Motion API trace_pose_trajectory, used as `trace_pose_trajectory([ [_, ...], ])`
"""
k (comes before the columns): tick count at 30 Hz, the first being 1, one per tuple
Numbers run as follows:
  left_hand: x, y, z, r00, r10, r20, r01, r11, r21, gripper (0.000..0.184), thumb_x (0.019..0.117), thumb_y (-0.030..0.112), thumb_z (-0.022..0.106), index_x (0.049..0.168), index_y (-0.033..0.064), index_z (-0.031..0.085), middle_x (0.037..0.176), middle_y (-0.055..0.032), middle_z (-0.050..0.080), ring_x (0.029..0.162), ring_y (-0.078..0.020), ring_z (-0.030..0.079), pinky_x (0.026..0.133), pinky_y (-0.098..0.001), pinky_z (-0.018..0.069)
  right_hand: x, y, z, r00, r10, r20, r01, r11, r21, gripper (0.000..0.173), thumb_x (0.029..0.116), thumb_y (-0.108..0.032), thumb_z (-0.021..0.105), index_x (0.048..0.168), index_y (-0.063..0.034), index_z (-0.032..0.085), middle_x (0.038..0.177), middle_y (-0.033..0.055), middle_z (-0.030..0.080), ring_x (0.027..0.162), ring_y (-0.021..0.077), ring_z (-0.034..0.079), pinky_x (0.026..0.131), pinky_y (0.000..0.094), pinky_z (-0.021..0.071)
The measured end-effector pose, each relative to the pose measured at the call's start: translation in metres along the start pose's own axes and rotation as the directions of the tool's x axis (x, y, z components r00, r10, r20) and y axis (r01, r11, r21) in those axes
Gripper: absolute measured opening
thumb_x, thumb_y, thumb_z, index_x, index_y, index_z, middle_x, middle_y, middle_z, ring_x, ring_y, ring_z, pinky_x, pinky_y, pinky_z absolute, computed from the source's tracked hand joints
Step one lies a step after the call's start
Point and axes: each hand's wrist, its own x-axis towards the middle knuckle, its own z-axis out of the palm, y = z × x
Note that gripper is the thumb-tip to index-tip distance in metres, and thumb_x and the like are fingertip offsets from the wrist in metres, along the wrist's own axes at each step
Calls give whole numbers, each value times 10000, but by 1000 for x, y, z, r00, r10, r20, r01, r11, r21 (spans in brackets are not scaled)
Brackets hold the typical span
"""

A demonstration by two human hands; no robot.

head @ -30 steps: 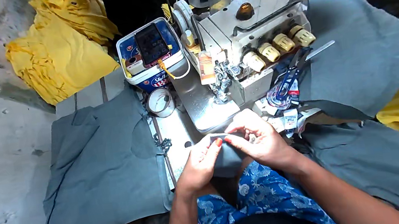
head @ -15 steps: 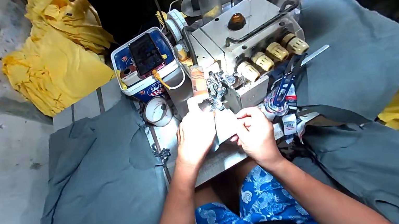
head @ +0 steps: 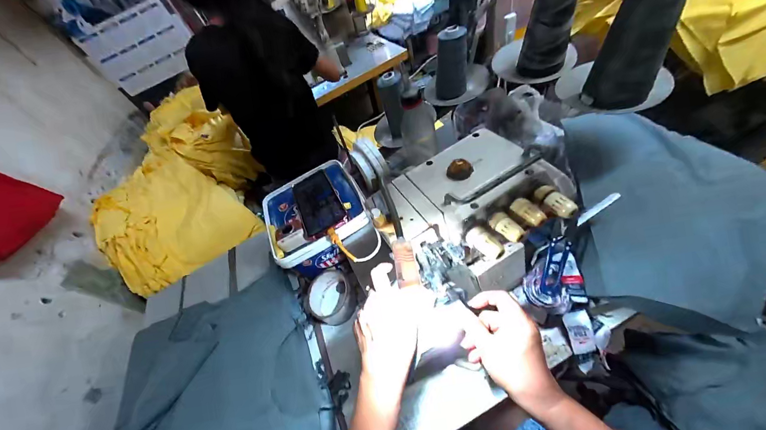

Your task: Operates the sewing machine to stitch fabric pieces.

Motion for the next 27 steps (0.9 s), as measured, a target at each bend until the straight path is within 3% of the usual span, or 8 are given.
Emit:
trace_pose_trajectory([
  [2, 0, -2, 0, 999, -43, -14, 44, 999, 13, 456, 1071, 262, 502, 1458, 22, 536, 1278, -277, 652, 1118, -453, 667, 957, -592, 510, -1, 3, -1, 999, -32, 2, 32, 999, -7, 212, 881, 38, 644, 1081, 91, 601, 600, -1, 600, 481, 21, 605, 475, 187, 534],
  [4, -3, -2, -5, 989, -145, 32, 143, 988, 59, 454, 1094, 283, 445, 1472, 36, 500, 1278, -264, 652, 1140, -433, 663, 965, -582, 508, -2, 5, -2, 997, -75, 12, 75, 997, -11, 157, 894, 6, 646, 1035, 70, 618, 608, -10, 606, 496, 8, 608, 491, 177, 537],
  [9, -37, -38, 11, 969, -30, -246, 12, 997, -75, 326, 1037, 175, 552, 1270, -41, 625, 931, -238, 714, 826, -397, 722, 748, -552, 573, -17, 11, -7, 989, -96, 115, 90, 994, 59, 95, 932, -61, 648, 976, 23, 644, 616, -52, 635, 515, -23, 615, 510, 149, 537],
  [14, -89, -40, 21, 958, 6, -287, -44, 991, -128, 308, 994, 117, 574, 1204, -97, 643, 828, -207, 710, 713, -335, 717, 672, -482, 586, -22, 6, -12, 929, 144, 340, -184, 979, 88, 149, 1011, -58, 569, 1026, 36, 684, 746, 3, 729, 633, 33, 700, 613, 191, 594],
  [16, -107, -29, 25, 976, 22, -215, -68, 975, -211, 297, 969, 74, 592, 1207, -98, 640, 844, -197, 710, 685, -297, 704, 652, -450, 587, -19, 3, -14, 887, 209, 411, -265, 961, 83, 182, 1031, -68, 533, 1051, 33, 683, 786, -4, 711, 677, 35, 691, 654, 209, 594],
  [20, -122, -18, 45, 989, 148, -1, -128, 858, -497, 300, 990, 63, 544, 1232, -99, 616, 983, -196, 714, 762, -225, 707, 723, -383, 599, -12, 13, -18, 900, 122, 418, -194, 971, 136, 162, 989, -75, 575, 929, -43, 721, 733, -70, 679, 671, -29, 635, 660, 163, 546],
  [24, -106, -22, 35, 901, 370, 226, -190, 805, -561, 312, 1021, 136, 567, 1275, -38, 624, 823, -129, 674, 597, -175, 590, 597, -346, 528, 4, 21, -30, 952, 101, 289, -171, 959, 228, 190, 999, -43, 526, 893, -39, 683, 748, -36, 676, 682, 34, 655, 670, 230, 579],
  [27, -83, -42, 15, 909, 405, 96, -307, 808, -502, 228, 1016, 156, 578, 1128, 18, 722, 908, -82, 717, 760, -111, 662, 732, -284, 563, 25, 24, -38, 974, 150, 170, -191, 946, 262, 226, 1024, -48, 506, 893, -32, 691, 778, -14, 685, 711, 55, 659, 707, 248, 581],
])
